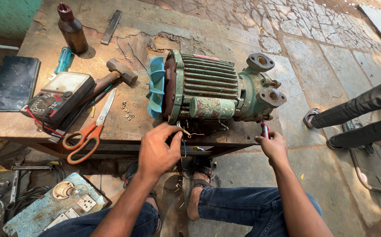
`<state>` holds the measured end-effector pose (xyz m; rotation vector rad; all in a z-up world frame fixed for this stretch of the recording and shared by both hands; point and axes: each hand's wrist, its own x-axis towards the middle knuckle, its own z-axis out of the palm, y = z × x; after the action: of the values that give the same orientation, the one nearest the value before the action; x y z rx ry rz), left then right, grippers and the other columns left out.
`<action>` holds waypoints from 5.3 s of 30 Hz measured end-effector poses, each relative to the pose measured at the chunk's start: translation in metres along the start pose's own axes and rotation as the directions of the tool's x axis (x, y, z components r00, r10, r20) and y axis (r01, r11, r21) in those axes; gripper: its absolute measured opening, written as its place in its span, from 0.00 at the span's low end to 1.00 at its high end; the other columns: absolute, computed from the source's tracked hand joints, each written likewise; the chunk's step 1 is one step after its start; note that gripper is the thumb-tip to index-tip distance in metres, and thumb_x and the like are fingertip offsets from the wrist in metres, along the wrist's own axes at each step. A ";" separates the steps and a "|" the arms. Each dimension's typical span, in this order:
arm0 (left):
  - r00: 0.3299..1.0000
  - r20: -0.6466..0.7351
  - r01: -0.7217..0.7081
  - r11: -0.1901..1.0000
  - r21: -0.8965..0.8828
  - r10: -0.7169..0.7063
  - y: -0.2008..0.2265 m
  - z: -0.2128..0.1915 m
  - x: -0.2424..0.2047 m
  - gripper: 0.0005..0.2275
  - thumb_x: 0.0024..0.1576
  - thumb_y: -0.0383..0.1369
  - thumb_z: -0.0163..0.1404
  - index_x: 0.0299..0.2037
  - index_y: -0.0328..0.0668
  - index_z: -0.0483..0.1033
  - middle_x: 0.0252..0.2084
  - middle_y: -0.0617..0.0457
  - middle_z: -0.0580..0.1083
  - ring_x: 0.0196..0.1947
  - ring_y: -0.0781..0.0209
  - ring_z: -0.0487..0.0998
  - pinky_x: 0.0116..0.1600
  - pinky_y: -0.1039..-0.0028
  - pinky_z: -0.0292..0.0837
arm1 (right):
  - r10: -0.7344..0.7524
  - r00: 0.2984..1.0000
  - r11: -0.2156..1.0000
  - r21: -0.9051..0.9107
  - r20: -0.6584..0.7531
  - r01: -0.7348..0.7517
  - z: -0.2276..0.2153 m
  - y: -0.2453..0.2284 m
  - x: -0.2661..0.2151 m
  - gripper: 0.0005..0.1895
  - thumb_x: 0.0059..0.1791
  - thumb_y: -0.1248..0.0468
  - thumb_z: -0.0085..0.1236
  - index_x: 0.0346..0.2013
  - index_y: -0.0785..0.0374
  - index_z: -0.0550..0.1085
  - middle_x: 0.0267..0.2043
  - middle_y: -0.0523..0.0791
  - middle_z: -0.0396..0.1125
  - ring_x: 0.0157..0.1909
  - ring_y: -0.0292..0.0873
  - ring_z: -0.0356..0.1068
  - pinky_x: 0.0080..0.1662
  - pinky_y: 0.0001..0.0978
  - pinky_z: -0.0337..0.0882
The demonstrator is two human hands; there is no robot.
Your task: The person is repairing an electric motor by connecting wires to its terminals. They use pliers to strip and twist wires, and a multimeter to check connections. The person works on the motor's wiring, ensuring proper connections.
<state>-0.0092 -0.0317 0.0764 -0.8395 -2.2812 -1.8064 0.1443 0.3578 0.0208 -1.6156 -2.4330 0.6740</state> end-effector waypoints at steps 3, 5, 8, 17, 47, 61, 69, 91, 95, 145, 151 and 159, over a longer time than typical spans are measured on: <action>0.983 0.175 -0.068 0.998 0.020 0.063 0.001 -0.009 0.009 0.12 0.54 0.30 0.56 0.47 0.39 0.82 0.40 0.43 0.80 0.39 0.41 0.81 0.43 0.61 0.76 | -0.061 0.996 0.979 -0.197 -0.060 0.048 0.008 -0.010 -0.004 0.31 0.41 0.50 0.73 0.52 0.65 0.77 0.47 0.56 0.70 0.51 0.55 0.71 0.53 0.48 0.69; 0.958 0.287 -0.041 0.998 0.051 0.024 0.000 -0.009 0.018 0.12 0.53 0.33 0.58 0.46 0.42 0.83 0.41 0.44 0.81 0.40 0.43 0.82 0.44 0.62 0.76 | -0.141 0.987 0.968 -0.221 -0.074 0.121 0.011 -0.024 -0.020 0.30 0.41 0.49 0.73 0.49 0.65 0.77 0.47 0.57 0.69 0.50 0.57 0.69 0.51 0.51 0.68; 0.933 0.356 0.037 0.998 0.059 -0.056 0.000 -0.007 0.019 0.11 0.53 0.34 0.59 0.45 0.45 0.84 0.42 0.45 0.82 0.40 0.47 0.84 0.45 0.64 0.78 | -0.416 0.854 0.885 -0.354 -0.313 0.302 0.006 -0.051 -0.068 0.22 0.49 0.52 0.65 0.48 0.67 0.79 0.46 0.59 0.70 0.49 0.56 0.69 0.45 0.48 0.71; 0.940 0.338 0.050 0.998 0.023 -0.055 -0.002 0.001 0.021 0.10 0.53 0.33 0.59 0.43 0.43 0.84 0.40 0.45 0.82 0.39 0.47 0.84 0.42 0.65 0.78 | -0.873 0.466 0.441 0.172 -0.144 0.881 0.003 -0.154 -0.177 0.10 0.48 0.65 0.66 0.42 0.66 0.81 0.42 0.50 0.75 0.43 0.50 0.75 0.45 0.40 0.74; 0.959 0.284 -0.038 0.997 0.061 0.020 -0.008 0.018 0.017 0.08 0.52 0.31 0.60 0.40 0.38 0.84 0.35 0.45 0.82 0.29 0.53 0.84 0.32 0.69 0.77 | -0.864 0.384 0.350 0.161 -0.327 0.923 0.029 -0.140 -0.184 0.05 0.50 0.68 0.65 0.35 0.68 0.79 0.34 0.50 0.75 0.32 0.43 0.76 0.36 0.32 0.75; 0.950 0.295 0.084 0.993 0.077 -0.103 -0.004 0.018 0.017 0.08 0.51 0.31 0.60 0.40 0.39 0.84 0.34 0.47 0.83 0.27 0.57 0.85 0.31 0.70 0.78 | -0.339 0.866 0.667 0.743 0.368 -0.055 0.042 -0.125 -0.187 0.08 0.49 0.63 0.62 0.37 0.67 0.80 0.28 0.43 0.76 0.24 0.33 0.72 0.28 0.25 0.72; 0.952 0.300 0.028 0.995 0.092 -0.054 -0.008 0.019 0.016 0.08 0.52 0.32 0.61 0.40 0.41 0.84 0.34 0.49 0.83 0.27 0.59 0.85 0.32 0.72 0.78 | -0.771 0.561 0.512 0.229 -0.301 0.828 0.034 -0.142 -0.181 0.10 0.54 0.63 0.61 0.33 0.67 0.79 0.25 0.44 0.72 0.24 0.34 0.70 0.28 0.26 0.68; 0.952 0.262 -0.225 0.940 0.258 0.156 -0.015 0.005 0.019 0.07 0.52 0.33 0.62 0.39 0.44 0.86 0.28 0.49 0.80 0.22 0.54 0.80 0.29 0.65 0.73 | -0.616 0.786 0.712 0.383 -0.064 0.589 0.031 -0.128 -0.195 0.12 0.47 0.58 0.66 0.39 0.64 0.82 0.32 0.48 0.77 0.28 0.41 0.76 0.33 0.32 0.74; 0.953 0.215 -0.272 0.918 0.290 0.214 -0.013 0.020 0.017 0.06 0.54 0.31 0.61 0.38 0.40 0.85 0.28 0.47 0.79 0.24 0.50 0.80 0.30 0.63 0.74 | -0.689 0.645 0.514 0.405 -0.330 0.756 0.051 -0.140 -0.189 0.10 0.49 0.62 0.66 0.41 0.65 0.81 0.39 0.49 0.77 0.38 0.43 0.78 0.41 0.32 0.75; 0.943 0.281 -0.275 0.896 0.348 0.180 -0.011 0.029 0.017 0.05 0.57 0.29 0.61 0.32 0.36 0.80 0.25 0.46 0.75 0.24 0.48 0.78 0.30 0.61 0.71 | -0.641 0.469 0.417 0.238 -0.608 0.877 0.115 -0.131 -0.169 0.08 0.45 0.74 0.68 0.37 0.68 0.78 0.38 0.50 0.75 0.38 0.49 0.76 0.42 0.36 0.76; 0.925 0.287 -0.326 0.906 0.271 0.247 -0.019 0.026 0.020 0.04 0.56 0.29 0.61 0.34 0.37 0.81 0.26 0.48 0.75 0.24 0.50 0.77 0.29 0.62 0.71 | -0.646 0.426 0.393 0.203 -0.633 0.897 0.120 -0.130 -0.163 0.08 0.45 0.74 0.69 0.37 0.67 0.78 0.37 0.48 0.75 0.39 0.48 0.77 0.41 0.35 0.76; 0.971 0.136 -0.231 0.919 0.319 0.197 -0.021 0.036 0.012 0.07 0.55 0.31 0.64 0.32 0.37 0.82 0.27 0.49 0.78 0.22 0.56 0.79 0.27 0.66 0.71 | -0.658 0.450 0.380 0.249 -0.604 0.891 0.118 -0.128 -0.160 0.09 0.47 0.73 0.67 0.40 0.67 0.77 0.39 0.49 0.75 0.41 0.49 0.77 0.43 0.36 0.76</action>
<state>-0.0203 0.0031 0.0531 -1.0868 -2.3510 -1.2659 0.0608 0.1380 -0.0077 -0.1683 -2.0260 0.6330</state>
